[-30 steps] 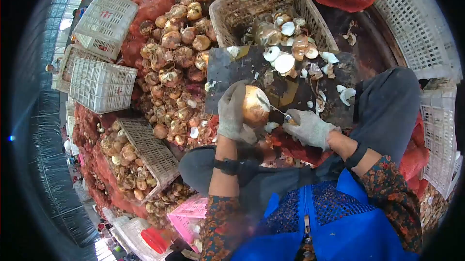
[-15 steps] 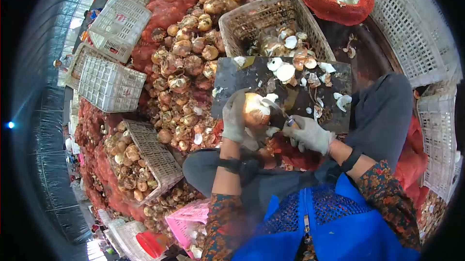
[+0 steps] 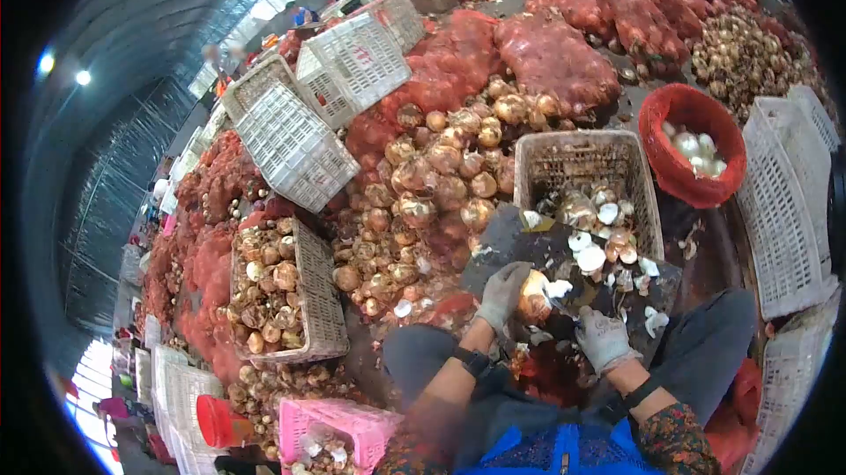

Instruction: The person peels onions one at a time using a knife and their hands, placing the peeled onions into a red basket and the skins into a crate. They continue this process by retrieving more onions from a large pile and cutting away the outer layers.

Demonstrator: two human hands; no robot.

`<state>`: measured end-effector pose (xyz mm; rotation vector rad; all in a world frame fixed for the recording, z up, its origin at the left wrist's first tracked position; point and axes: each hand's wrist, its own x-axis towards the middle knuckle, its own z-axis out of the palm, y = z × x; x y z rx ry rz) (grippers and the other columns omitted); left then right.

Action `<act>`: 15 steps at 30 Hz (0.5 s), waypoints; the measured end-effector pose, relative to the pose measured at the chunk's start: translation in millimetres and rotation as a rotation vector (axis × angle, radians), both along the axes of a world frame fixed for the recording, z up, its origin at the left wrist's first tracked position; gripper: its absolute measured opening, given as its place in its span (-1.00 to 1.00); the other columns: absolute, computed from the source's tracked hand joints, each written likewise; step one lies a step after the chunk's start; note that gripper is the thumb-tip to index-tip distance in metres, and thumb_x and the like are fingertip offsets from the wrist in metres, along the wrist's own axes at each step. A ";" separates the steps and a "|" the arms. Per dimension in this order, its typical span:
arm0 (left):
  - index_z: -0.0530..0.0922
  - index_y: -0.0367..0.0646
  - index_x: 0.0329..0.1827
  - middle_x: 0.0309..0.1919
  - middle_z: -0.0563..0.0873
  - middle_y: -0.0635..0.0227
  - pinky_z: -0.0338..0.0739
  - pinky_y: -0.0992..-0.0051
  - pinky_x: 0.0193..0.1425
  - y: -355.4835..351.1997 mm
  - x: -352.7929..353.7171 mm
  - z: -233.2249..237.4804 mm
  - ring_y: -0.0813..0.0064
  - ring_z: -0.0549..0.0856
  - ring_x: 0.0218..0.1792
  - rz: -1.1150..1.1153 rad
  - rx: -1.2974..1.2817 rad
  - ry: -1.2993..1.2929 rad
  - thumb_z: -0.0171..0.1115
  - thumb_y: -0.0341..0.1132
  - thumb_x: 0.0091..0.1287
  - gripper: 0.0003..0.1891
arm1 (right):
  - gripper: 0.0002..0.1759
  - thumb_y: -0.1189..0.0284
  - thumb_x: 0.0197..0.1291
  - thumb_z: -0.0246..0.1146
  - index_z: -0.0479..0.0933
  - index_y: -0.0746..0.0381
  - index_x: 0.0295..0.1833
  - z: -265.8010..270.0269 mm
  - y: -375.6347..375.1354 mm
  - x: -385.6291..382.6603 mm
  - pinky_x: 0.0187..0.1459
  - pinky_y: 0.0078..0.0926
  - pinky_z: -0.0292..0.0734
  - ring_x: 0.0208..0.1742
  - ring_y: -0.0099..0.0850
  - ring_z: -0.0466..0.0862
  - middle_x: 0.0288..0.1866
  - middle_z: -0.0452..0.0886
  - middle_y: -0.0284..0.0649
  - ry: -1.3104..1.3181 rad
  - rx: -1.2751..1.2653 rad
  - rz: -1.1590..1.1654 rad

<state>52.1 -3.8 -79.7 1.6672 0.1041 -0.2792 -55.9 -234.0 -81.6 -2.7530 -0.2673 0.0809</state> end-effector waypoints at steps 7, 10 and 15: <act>0.68 -0.27 0.06 -0.05 0.77 0.28 0.53 0.50 0.12 0.6 -2.9 -9.3 0.50 0.68 -0.02 -0.093 0.072 -0.158 0.21 -0.15 0.44 -0.64 | -0.68 0.24 0.24 0.27 0.46 0.18 -0.02 8.4 -5.3 -4.3 -0.18 -0.04 0.59 -0.23 -0.07 0.73 -0.29 0.69 -0.06 0.019 -0.033 0.032; 0.65 -0.23 0.09 -0.04 0.75 0.19 0.53 0.40 0.16 -4.2 -7.1 -31.0 0.34 0.69 0.00 -0.145 0.090 -0.014 0.20 -0.11 0.42 -0.62 | -0.62 0.17 0.28 0.23 0.47 0.20 0.05 40.8 -3.4 -19.0 -0.08 -0.01 0.59 -0.15 0.01 0.73 -0.24 0.71 0.04 0.271 0.089 -0.077; 0.49 -0.15 0.33 0.22 0.57 0.00 0.43 0.22 0.39 -24.9 -44.1 37.6 0.05 0.58 0.24 -0.096 0.381 -0.271 0.33 -0.07 0.32 -0.43 | -0.56 0.14 0.32 0.16 0.48 0.26 0.11 60.7 -1.8 -20.9 0.04 0.01 0.55 -0.02 0.12 0.68 -0.11 0.69 0.15 0.512 0.187 -0.192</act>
